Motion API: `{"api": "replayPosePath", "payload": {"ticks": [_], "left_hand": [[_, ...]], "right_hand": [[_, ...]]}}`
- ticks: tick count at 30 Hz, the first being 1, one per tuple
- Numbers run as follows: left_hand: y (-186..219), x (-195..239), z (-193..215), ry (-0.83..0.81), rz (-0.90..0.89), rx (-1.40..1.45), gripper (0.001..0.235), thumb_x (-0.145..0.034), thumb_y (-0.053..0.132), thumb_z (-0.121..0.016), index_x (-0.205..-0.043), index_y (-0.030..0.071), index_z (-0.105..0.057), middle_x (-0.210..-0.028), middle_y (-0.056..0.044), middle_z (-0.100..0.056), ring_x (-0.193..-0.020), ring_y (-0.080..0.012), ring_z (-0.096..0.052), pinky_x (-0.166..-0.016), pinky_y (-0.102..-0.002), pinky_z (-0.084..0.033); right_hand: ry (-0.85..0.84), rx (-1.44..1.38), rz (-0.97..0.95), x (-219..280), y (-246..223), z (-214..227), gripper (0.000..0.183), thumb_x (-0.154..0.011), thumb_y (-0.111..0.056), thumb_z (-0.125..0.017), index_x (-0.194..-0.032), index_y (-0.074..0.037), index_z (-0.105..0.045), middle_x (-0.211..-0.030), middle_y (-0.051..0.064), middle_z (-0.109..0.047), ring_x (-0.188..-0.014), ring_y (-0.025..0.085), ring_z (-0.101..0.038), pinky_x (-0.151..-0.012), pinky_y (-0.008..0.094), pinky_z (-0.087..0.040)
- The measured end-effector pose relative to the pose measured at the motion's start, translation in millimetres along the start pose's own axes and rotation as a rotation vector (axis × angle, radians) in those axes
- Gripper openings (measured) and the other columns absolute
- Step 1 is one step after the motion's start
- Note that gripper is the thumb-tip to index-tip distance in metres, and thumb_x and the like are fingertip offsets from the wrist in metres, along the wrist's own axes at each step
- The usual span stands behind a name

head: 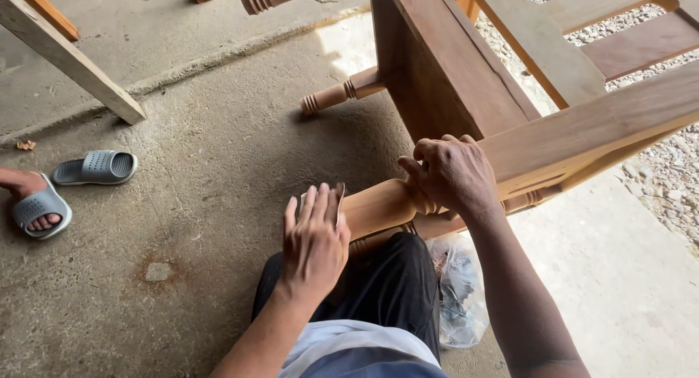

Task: The person sits on the ground and sands the legs and frame of a wooden chair using a piece of sandpaper. They work on the turned details of the legs and the flat surfaces of the chair's frame.

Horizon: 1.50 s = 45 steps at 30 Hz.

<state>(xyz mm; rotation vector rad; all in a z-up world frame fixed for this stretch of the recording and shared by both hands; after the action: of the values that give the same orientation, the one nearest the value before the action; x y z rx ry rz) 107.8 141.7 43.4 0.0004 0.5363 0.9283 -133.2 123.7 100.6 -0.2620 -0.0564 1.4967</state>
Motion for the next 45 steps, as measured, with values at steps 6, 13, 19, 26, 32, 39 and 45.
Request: {"api": "replayPosePath", "payload": {"ticks": [6, 13, 19, 26, 32, 39, 45], "left_hand": [[-8.2, 12.1, -6.2, -0.089, -0.019, 0.149, 0.042, -0.108, 0.022, -0.044, -0.143, 0.001, -0.057, -0.150, -0.019, -0.056, -0.138, -0.0338, -0.056, -0.120, -0.054, -0.039], [-76.7, 72.7, 30.1, 0.127, 0.042, 0.064, 0.053, -0.102, 0.016, -0.044, -0.152, -0.001, -0.046, -0.152, -0.017, -0.055, -0.139, -0.0356, -0.053, -0.116, -0.061, -0.035], [-19.3, -24.5, 1.4, -0.462, 0.056, 0.194, 0.051, -0.111, 0.042, -0.038, -0.131, 0.003, -0.063, -0.122, -0.019, -0.071, -0.111, -0.0314, -0.072, -0.119, -0.056, -0.041], [-41.7, 41.8, 9.1, 0.138, -0.135, 0.279, 0.047, -0.112, 0.027, -0.036, -0.144, 0.004, -0.062, -0.140, -0.021, -0.065, -0.130, -0.0402, -0.061, -0.113, -0.056, -0.043], [-73.3, 83.6, 26.7, 0.152, 0.154, 0.094, 0.045, -0.103, 0.018, -0.039, -0.140, 0.010, -0.063, -0.148, -0.012, -0.061, -0.135, -0.0360, -0.057, -0.116, -0.057, -0.034], [-50.7, 16.2, 0.9, -0.255, 0.262, 0.276, 0.042, -0.111, 0.024, -0.036, -0.125, 0.001, -0.068, -0.120, -0.019, -0.074, -0.114, -0.0299, -0.072, -0.119, -0.056, -0.040], [-31.3, 53.9, 11.0, 0.289, 0.093, 0.024, 0.045, -0.107, 0.025, -0.038, -0.132, -0.002, -0.065, -0.127, -0.025, -0.073, -0.121, -0.0404, -0.066, -0.106, -0.053, -0.043]], "right_hand": [[0.047, 0.032, 0.006, 2.9, -1.7, 1.2, 0.045, -0.096, -0.053, -0.064, -0.082, -0.012, -0.075, -0.079, 0.010, -0.073, -0.084, 0.027, -0.067, -0.086, 0.042, -0.047], [0.054, 0.033, 0.000, 2.5, -3.0, -5.3, 0.041, -0.095, -0.052, -0.064, -0.085, -0.014, -0.077, -0.077, 0.010, -0.072, -0.081, 0.026, -0.067, -0.087, 0.043, -0.048], [-0.007, 0.055, -0.082, 1.4, -7.6, -7.9, 0.042, -0.097, -0.053, -0.061, -0.090, -0.015, -0.078, -0.077, 0.009, -0.072, -0.077, 0.023, -0.068, -0.091, 0.043, -0.049], [0.016, 0.052, -0.116, 1.1, -12.0, 0.6, 0.040, -0.095, -0.053, -0.062, -0.095, -0.017, -0.080, -0.082, 0.010, -0.073, -0.083, 0.028, -0.065, -0.082, 0.046, -0.050], [-0.013, 0.044, -0.065, 4.1, -9.0, -9.3, 0.040, -0.096, -0.051, -0.063, -0.090, -0.015, -0.079, -0.080, 0.010, -0.074, -0.082, 0.025, -0.068, -0.095, 0.043, -0.049], [0.058, 0.078, -0.043, 5.9, -6.1, -11.2, 0.040, -0.099, -0.050, -0.062, -0.093, -0.014, -0.079, -0.085, 0.012, -0.073, -0.084, 0.029, -0.067, -0.091, 0.044, -0.049], [0.036, 0.059, -0.077, 0.2, -7.2, -9.7, 0.040, -0.099, -0.051, -0.061, -0.094, -0.015, -0.080, -0.086, 0.011, -0.073, -0.085, 0.027, -0.068, -0.092, 0.044, -0.049]]}}
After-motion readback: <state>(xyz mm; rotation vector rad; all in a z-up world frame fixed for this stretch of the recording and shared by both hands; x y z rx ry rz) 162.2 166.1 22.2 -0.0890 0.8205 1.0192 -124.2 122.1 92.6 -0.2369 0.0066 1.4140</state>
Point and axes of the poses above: each hand's wrist, its own x-axis away from the middle knuckle, its own z-axis out of the back of the hand, y = z × x, the point moved 2 cm from there along -x, towards the middle knuckle
